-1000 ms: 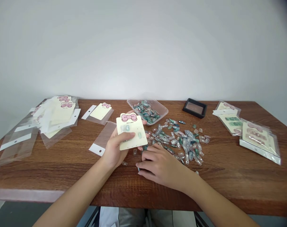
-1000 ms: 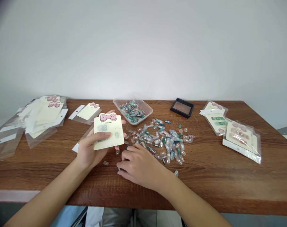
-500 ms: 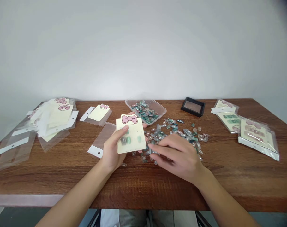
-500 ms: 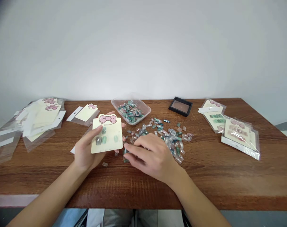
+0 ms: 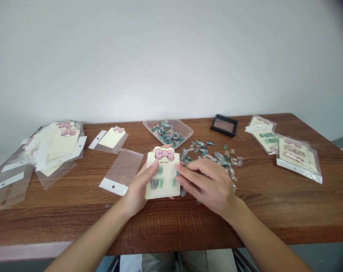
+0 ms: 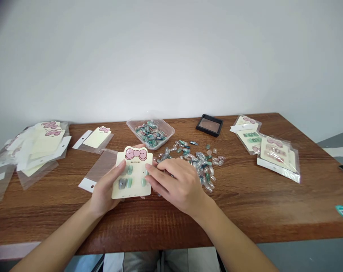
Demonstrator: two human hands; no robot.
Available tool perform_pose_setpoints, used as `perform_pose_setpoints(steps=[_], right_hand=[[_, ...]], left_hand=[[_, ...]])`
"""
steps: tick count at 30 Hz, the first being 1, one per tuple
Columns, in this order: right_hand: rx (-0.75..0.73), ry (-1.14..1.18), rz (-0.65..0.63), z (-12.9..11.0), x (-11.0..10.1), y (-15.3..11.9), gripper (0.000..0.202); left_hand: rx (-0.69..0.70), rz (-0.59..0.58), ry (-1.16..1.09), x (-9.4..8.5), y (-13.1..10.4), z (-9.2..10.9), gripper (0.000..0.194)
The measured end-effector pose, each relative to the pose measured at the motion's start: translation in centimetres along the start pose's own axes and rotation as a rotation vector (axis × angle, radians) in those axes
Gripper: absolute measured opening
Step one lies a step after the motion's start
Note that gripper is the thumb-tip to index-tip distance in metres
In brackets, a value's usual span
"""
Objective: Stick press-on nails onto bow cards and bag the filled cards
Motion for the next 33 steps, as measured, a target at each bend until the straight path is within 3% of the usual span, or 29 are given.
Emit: perform_pose_setpoints(steps=[17,24,33], right_hand=[[0.013,0.006,-0.029,0.14,0.3,-0.19,0.02],[0.015,0.005,-0.047,0.08,0.36,-0.11,0.019],[0.0,-0.037,-0.041,-0.03,0.19,-0.03,0.017]], left_hand=[[0.004,-0.049,-0.002,0.03,-0.05,-0.19,0.057],[0.009,-0.018,0.022,-0.28,-0.18,-0.21,0.054],[-0.039,-0.088,0.01,0.4,-0.21,0.12,0.054]])
Point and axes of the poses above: each hand's wrist, its own y-axis towards the middle knuckle, its own x-axis out of the palm, z = x × y, the point moved 4 cm from there along y, towards the middle knuckle, and after that the axes turned 15 degrees about x, right-handed, at the moved point
